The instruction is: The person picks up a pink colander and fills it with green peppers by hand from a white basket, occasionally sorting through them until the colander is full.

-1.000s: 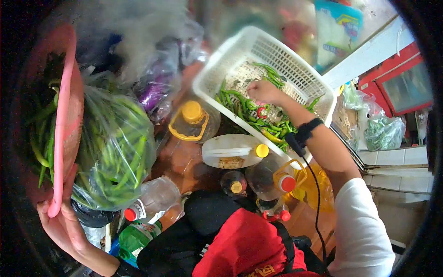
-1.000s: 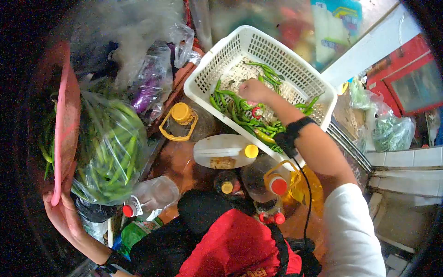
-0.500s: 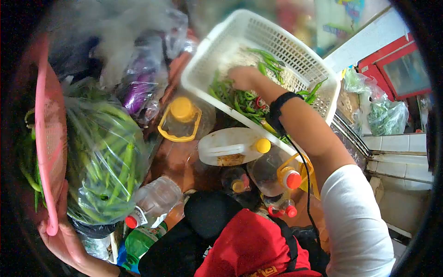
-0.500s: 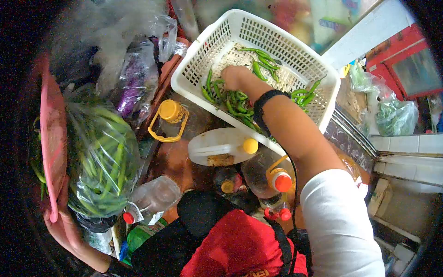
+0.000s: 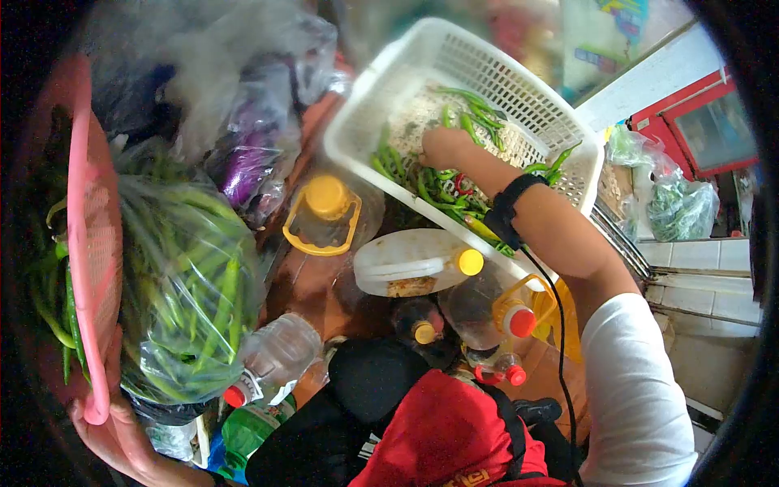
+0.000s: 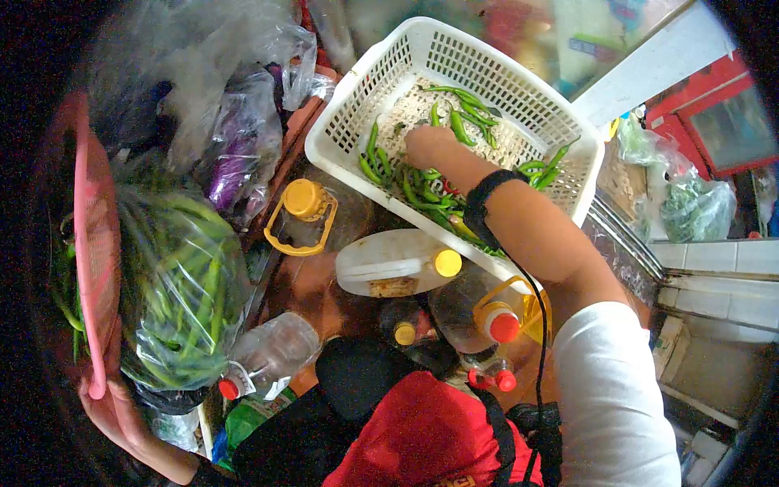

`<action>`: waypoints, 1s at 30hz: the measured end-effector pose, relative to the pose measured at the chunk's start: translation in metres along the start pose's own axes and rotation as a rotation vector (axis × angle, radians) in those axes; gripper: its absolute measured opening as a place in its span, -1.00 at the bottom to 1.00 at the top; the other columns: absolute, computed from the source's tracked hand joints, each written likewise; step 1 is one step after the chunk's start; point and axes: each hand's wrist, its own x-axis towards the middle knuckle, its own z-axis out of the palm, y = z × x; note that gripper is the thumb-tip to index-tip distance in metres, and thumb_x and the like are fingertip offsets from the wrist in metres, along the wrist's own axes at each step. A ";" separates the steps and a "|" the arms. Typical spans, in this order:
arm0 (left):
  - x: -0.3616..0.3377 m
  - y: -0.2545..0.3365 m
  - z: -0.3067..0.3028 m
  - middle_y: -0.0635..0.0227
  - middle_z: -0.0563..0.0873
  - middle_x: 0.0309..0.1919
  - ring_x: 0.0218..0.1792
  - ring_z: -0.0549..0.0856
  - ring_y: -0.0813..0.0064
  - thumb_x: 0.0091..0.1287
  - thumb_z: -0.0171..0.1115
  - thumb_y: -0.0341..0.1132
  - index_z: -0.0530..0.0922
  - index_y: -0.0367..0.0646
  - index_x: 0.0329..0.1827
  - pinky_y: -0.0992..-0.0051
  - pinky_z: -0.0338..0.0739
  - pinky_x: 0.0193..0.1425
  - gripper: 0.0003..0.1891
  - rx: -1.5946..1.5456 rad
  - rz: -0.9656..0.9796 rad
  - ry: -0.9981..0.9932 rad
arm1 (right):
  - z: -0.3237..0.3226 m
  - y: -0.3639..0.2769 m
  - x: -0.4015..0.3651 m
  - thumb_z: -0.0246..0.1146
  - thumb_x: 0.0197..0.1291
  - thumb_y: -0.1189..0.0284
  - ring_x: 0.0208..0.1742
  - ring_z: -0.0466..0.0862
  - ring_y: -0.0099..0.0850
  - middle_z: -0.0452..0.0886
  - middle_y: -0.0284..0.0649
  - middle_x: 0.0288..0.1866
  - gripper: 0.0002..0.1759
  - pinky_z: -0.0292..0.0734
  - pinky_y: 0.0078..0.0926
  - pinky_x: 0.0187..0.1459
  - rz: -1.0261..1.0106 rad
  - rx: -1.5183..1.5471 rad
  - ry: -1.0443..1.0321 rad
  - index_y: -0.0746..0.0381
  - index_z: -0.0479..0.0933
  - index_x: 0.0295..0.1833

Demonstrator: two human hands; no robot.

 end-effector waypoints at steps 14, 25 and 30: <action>-0.006 0.039 -0.037 -0.12 0.19 0.20 0.10 0.41 0.20 0.16 -0.07 -0.53 0.03 -0.40 0.22 0.20 0.47 0.06 -0.46 0.144 0.032 -0.040 | 0.004 0.001 0.060 0.09 -0.03 0.36 -0.31 0.59 -0.10 0.57 0.02 -0.43 -0.61 0.50 -0.25 -0.22 -0.097 1.130 -0.028 0.25 0.39 -0.03; -0.009 0.037 -0.039 -0.04 0.35 0.08 0.02 0.46 0.17 0.19 -0.05 -0.47 0.11 -0.36 0.17 0.10 0.47 0.05 -0.53 0.246 0.005 -0.056 | -0.021 -0.016 0.030 0.16 -0.09 0.38 -0.09 0.50 -0.05 0.51 -0.01 -0.20 -0.69 0.42 -0.19 -0.08 -0.458 -0.114 0.211 0.24 0.46 -0.16; -0.006 0.026 -0.031 -0.01 0.36 0.08 0.00 0.47 0.19 0.18 -0.06 -0.48 0.12 -0.35 0.18 0.09 0.48 0.03 -0.53 0.142 0.053 0.010 | -0.018 0.020 0.018 0.17 -0.08 0.38 -0.10 0.50 -0.05 0.49 0.00 -0.17 -0.68 0.43 -0.23 -0.08 -0.346 0.228 0.280 0.24 0.43 -0.15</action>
